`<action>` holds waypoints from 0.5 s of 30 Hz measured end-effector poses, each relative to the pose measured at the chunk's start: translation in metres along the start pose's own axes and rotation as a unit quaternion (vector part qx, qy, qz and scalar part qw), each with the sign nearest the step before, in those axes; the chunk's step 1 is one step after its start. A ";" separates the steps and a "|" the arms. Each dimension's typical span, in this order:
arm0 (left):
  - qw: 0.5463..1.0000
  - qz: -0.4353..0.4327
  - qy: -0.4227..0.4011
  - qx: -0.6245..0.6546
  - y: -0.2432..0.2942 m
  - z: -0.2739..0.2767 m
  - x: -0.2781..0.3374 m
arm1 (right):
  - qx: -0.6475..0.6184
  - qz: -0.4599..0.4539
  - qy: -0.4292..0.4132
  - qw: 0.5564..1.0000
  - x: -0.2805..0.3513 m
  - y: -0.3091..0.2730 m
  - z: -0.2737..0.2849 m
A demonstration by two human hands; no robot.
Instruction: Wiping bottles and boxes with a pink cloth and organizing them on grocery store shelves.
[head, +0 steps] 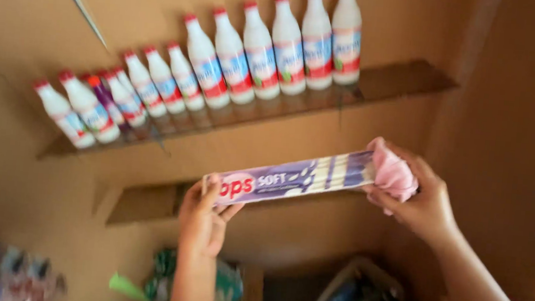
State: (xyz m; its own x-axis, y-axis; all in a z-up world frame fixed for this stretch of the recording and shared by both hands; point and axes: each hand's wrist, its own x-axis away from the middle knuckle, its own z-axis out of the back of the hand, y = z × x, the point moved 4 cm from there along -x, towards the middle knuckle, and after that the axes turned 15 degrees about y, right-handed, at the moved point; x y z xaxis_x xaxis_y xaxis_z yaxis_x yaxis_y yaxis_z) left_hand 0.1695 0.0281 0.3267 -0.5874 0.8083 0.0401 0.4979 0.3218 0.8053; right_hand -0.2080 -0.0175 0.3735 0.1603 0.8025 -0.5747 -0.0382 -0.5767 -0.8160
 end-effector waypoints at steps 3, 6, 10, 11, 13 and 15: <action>0.999 -0.033 0.013 0.004 0.048 -0.007 -0.042 | 0.081 -0.024 -0.003 0.996 -0.038 0.006 -0.042; 0.998 -0.053 0.020 0.033 0.083 0.016 -0.085 | 0.135 0.049 -0.016 0.990 -0.064 0.014 -0.097; 0.995 -0.091 -0.030 0.010 0.127 0.022 -0.145 | 0.106 0.155 -0.065 0.980 -0.110 -0.004 -0.175; 0.995 -0.093 -0.029 0.008 0.129 0.030 -0.167 | 0.104 0.154 -0.065 0.981 -0.114 -0.017 -0.193; 0.992 -0.106 -0.017 -0.064 0.132 0.045 -0.211 | 0.214 -0.002 -0.089 0.973 -0.122 -0.029 -0.224; 0.990 -0.099 -0.014 -0.100 0.139 0.049 -0.235 | 0.250 0.043 -0.090 0.963 -0.137 -0.004 -0.246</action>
State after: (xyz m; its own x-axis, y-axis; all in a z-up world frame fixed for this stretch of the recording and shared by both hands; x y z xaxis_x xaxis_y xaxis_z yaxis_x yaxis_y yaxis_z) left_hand 0.4083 -0.0926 0.4005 -0.6418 0.7534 -0.1433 0.2369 0.3725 0.8973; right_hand 0.0124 -0.1632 0.4706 -0.0363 0.7949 -0.6057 -0.5213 -0.5321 -0.6671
